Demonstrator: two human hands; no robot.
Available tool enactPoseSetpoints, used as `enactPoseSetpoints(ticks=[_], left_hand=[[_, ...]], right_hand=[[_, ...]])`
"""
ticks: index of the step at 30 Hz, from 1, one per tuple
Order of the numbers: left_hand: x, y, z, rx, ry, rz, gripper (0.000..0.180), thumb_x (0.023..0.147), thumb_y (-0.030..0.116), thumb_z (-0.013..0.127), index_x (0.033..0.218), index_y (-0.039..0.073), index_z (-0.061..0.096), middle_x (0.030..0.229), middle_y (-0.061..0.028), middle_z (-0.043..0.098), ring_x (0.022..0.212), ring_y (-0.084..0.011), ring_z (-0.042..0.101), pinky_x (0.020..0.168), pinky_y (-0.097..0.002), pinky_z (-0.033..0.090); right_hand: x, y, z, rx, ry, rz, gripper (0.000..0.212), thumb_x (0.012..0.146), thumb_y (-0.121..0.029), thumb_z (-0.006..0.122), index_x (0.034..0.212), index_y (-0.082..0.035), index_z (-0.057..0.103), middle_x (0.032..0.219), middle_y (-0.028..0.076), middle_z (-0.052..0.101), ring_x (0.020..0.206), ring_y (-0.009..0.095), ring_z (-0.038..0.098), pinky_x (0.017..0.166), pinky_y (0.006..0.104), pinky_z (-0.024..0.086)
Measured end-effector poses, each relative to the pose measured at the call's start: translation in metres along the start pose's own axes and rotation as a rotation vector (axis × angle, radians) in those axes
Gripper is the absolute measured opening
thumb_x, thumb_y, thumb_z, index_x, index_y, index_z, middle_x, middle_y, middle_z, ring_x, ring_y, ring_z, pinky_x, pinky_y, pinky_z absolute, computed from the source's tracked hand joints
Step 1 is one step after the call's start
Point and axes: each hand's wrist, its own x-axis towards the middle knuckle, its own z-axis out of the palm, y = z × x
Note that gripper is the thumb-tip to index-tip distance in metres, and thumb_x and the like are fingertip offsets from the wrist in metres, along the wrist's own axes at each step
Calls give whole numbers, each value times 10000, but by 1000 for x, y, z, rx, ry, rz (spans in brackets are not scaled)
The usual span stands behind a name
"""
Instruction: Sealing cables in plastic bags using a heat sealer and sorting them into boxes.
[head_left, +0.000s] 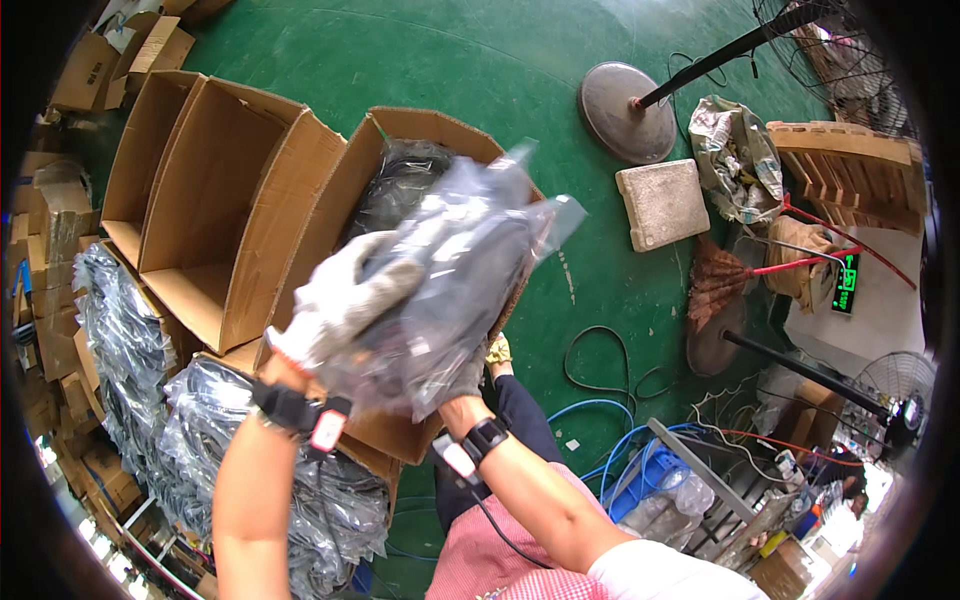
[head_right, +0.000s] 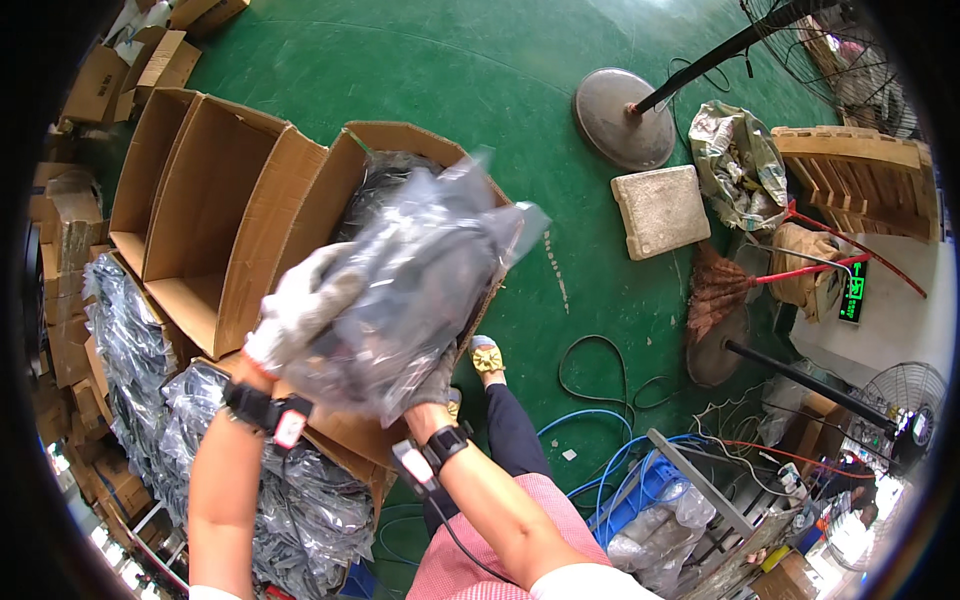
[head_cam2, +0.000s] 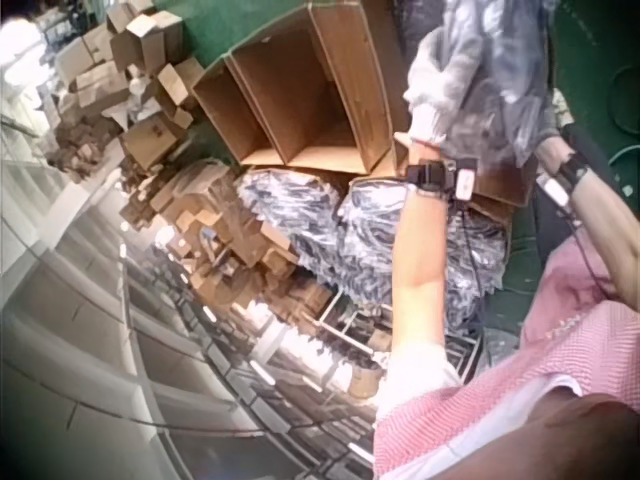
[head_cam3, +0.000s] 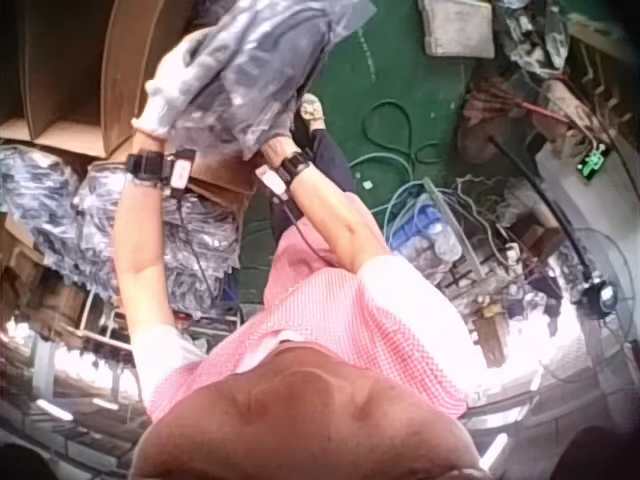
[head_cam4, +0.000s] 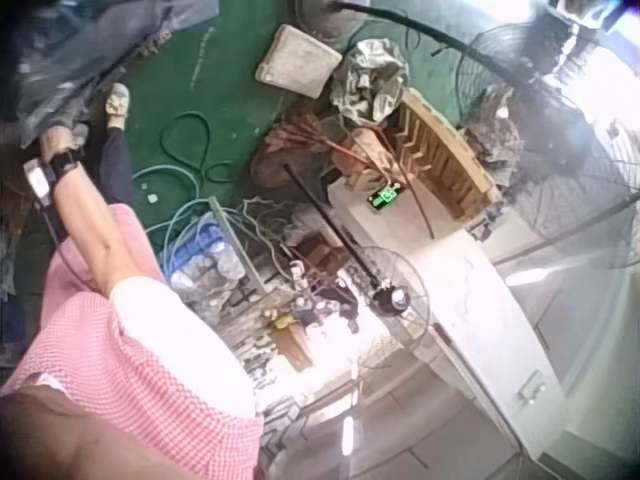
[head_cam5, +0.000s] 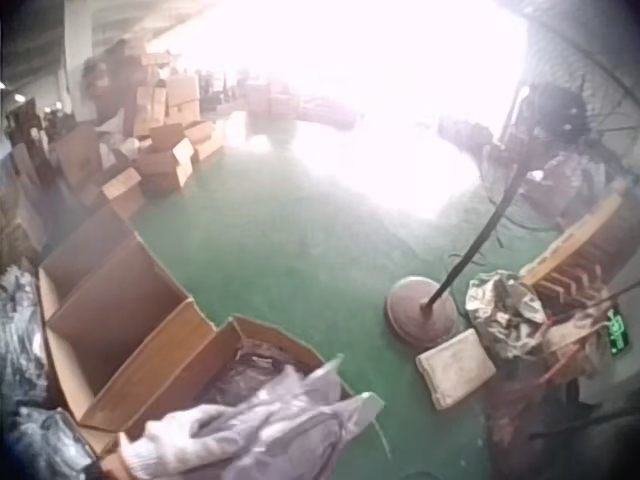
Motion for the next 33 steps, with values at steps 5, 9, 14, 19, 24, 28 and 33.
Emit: enactPoseSetpoints(ticks=[5,9,14,19,24,28,33], left_hand=[[29,-82,49,514,-13,-209,770,735,478,665,1318,36,423,1272,-221,496,1192,-331,479,1006,-389,378],[30,-97,85,583,-18,-302,767,711,482,681,1336,126,416,1270,-210,476,1190,-369,467,991,-427,391],[23,-134,74,374,-99,-252,717,734,422,679,1331,136,402,1182,-197,555,1103,-363,533,934,-414,434],[1,-128,72,436,-121,-201,619,755,309,648,1296,118,416,1105,-197,606,1036,-368,571,892,-422,451],[-8,-135,66,404,-38,-99,517,741,238,589,1229,100,492,1008,-204,630,952,-382,595,839,-423,476],[-35,-106,65,335,-99,-231,451,733,235,567,1162,98,558,948,-196,640,903,-380,607,805,-421,482],[-77,-106,23,284,-322,-381,451,734,303,607,1146,120,589,951,-154,656,880,-327,633,790,-383,489]], right_hand=[[-20,-12,35,-116,196,438,454,940,-470,395,1209,-126,518,1166,94,582,1059,280,562,949,465,426],[-65,-91,67,-700,214,86,336,914,-204,557,1221,-91,483,1025,39,581,890,219,582,797,353,488],[-75,-80,89,-1685,-3,-605,814,783,-294,680,1421,-38,246,1225,241,438,1090,351,483,971,375,373],[-56,-93,93,-2176,-97,-1108,700,704,-323,672,1336,-131,442,1371,248,325,1277,405,294,1053,494,218],[-5,-125,123,-2328,-281,-1243,590,732,-312,630,1281,-144,497,1355,214,392,1298,381,309,1092,494,162],[14,-153,149,-2385,-805,-856,545,761,-361,625,1242,-124,524,1289,160,479,1196,341,440,1027,463,312],[-19,-115,133,-2514,-1115,-614,320,860,-345,510,813,-67,661,816,151,645,885,313,599,926,436,386]])
